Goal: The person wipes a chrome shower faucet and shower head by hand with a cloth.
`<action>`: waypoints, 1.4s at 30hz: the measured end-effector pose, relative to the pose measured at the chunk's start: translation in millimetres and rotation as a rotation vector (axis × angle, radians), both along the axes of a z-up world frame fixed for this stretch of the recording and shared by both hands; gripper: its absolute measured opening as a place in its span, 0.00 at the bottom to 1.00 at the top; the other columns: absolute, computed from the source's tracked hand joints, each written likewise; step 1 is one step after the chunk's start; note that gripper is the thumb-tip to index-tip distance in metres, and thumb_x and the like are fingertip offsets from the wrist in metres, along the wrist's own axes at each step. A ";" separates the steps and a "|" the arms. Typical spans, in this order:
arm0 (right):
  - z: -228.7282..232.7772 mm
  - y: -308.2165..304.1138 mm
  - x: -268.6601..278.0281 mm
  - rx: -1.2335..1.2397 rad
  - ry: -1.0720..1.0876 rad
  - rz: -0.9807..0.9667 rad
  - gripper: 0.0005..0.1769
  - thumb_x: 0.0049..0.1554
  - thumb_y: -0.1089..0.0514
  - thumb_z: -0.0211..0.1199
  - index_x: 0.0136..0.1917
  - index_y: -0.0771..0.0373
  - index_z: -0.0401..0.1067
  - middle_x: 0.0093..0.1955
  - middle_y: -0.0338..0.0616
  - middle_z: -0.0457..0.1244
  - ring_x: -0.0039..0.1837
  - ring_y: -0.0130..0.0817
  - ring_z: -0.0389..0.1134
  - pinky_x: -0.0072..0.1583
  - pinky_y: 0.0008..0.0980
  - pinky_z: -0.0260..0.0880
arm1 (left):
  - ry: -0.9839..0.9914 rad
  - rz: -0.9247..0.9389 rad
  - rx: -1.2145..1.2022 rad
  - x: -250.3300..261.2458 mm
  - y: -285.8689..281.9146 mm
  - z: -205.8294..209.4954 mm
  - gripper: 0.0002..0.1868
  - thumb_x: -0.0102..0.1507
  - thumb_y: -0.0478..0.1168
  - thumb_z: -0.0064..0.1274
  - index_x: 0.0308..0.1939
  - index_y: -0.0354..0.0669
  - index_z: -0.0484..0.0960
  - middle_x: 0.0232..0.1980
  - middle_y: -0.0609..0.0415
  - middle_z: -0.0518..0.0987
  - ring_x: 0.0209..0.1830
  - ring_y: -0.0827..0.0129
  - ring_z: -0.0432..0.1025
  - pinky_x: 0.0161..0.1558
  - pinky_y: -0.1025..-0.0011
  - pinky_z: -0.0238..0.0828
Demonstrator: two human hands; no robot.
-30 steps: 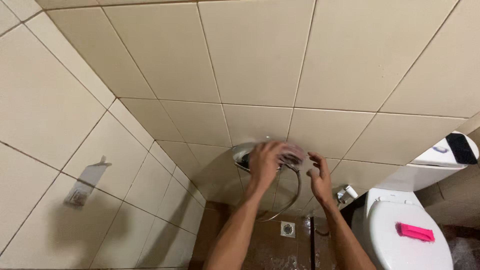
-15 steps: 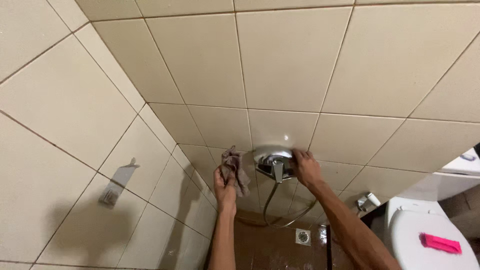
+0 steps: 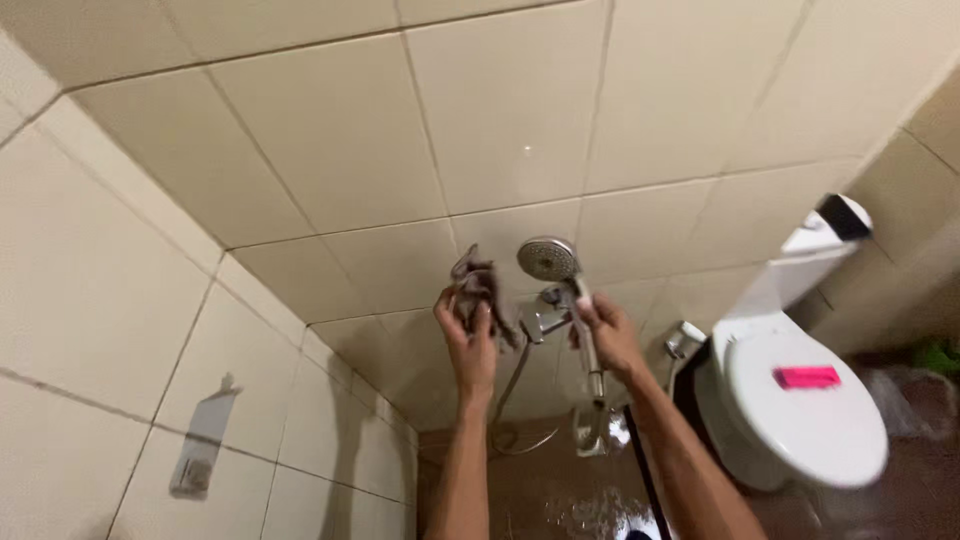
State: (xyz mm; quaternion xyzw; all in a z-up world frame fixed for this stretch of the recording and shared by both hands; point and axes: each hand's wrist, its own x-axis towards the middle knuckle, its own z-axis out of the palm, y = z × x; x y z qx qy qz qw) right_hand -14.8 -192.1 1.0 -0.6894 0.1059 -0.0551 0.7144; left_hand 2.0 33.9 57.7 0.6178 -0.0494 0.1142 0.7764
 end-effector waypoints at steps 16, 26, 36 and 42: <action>24.9 20.1 -115.4 0.252 0.180 -0.283 0.16 0.65 0.56 0.51 0.57 0.67 0.74 0.32 0.42 0.62 0.29 0.31 0.60 0.31 0.32 0.61 | -0.355 0.253 0.768 -41.9 -153.5 -1.3 0.39 0.55 0.29 0.62 0.70 0.58 0.72 0.78 0.53 0.65 0.74 0.39 0.62 0.67 0.43 0.68; 9.0 -44.4 -129.2 0.481 0.217 -0.148 0.15 0.66 0.51 0.51 0.58 0.63 0.68 0.35 0.44 0.63 0.28 0.31 0.62 0.29 0.34 0.64 | 0.509 0.090 0.176 -47.3 -199.7 21.6 0.24 0.68 0.48 0.45 0.70 0.61 0.73 0.61 0.50 0.82 0.50 0.44 0.78 0.48 0.44 0.75; 30.3 -61.2 -91.9 0.231 0.236 -0.007 0.18 0.66 0.52 0.50 0.59 0.67 0.72 0.35 0.48 0.66 0.32 0.36 0.70 0.33 0.38 0.73 | -0.061 0.271 0.433 -58.2 -181.2 -9.4 0.37 0.65 0.42 0.57 0.77 0.66 0.61 0.82 0.51 0.56 0.77 0.46 0.59 0.63 0.48 0.71; 45.9 -24.6 -100.0 0.112 0.111 -0.095 0.18 0.66 0.50 0.54 0.57 0.67 0.74 0.34 0.45 0.62 0.30 0.30 0.63 0.31 0.34 0.66 | -0.354 0.374 0.801 -47.6 -165.1 21.8 0.44 0.59 0.32 0.62 0.74 0.75 0.64 0.84 0.52 0.51 0.80 0.39 0.50 0.64 0.45 0.72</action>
